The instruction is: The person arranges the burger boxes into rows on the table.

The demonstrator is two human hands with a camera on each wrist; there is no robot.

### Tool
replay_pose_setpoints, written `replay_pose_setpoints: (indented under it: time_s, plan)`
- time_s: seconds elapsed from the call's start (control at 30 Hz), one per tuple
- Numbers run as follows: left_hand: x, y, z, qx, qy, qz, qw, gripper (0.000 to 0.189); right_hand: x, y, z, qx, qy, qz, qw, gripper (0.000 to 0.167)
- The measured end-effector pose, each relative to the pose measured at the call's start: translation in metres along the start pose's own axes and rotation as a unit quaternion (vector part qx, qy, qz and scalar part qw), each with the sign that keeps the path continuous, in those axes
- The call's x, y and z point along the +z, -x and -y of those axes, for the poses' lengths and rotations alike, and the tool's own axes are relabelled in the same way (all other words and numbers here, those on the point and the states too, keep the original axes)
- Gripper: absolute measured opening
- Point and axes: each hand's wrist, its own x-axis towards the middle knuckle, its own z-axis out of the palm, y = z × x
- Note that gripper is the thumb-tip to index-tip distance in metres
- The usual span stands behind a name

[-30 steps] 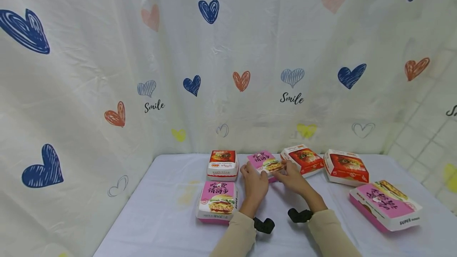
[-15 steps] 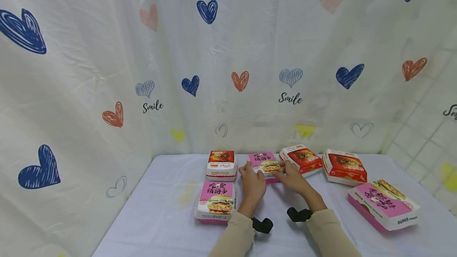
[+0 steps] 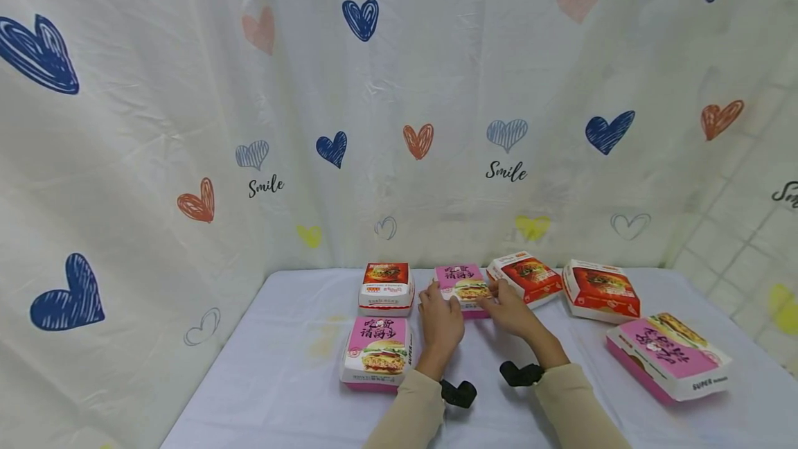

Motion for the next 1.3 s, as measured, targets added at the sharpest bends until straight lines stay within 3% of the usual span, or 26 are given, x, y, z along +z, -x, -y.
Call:
replay_pose_setpoints:
  time_s: [0.37,1.0,1.3]
  plan:
    - [-0.0005,0.0004,0.0025,-0.002,0.011,0.022,0.9997,0.051,-0.0007,0.0023,0.0020,-0.001,-0.008,-0.010,0.9999,0.038]
    - [0.0002,-0.0007,0.0051,-0.012,0.003,0.022,0.9997,0.054,-0.0002,0.0026,0.0045,0.007,-0.013,-0.006,0.9999,0.038]
    - [-0.0012,-0.0004,0.0013,-0.018,0.007,0.020,0.9996,0.053,-0.0072,0.0047,0.0080,0.014,0.010,0.009,0.9998,0.044]
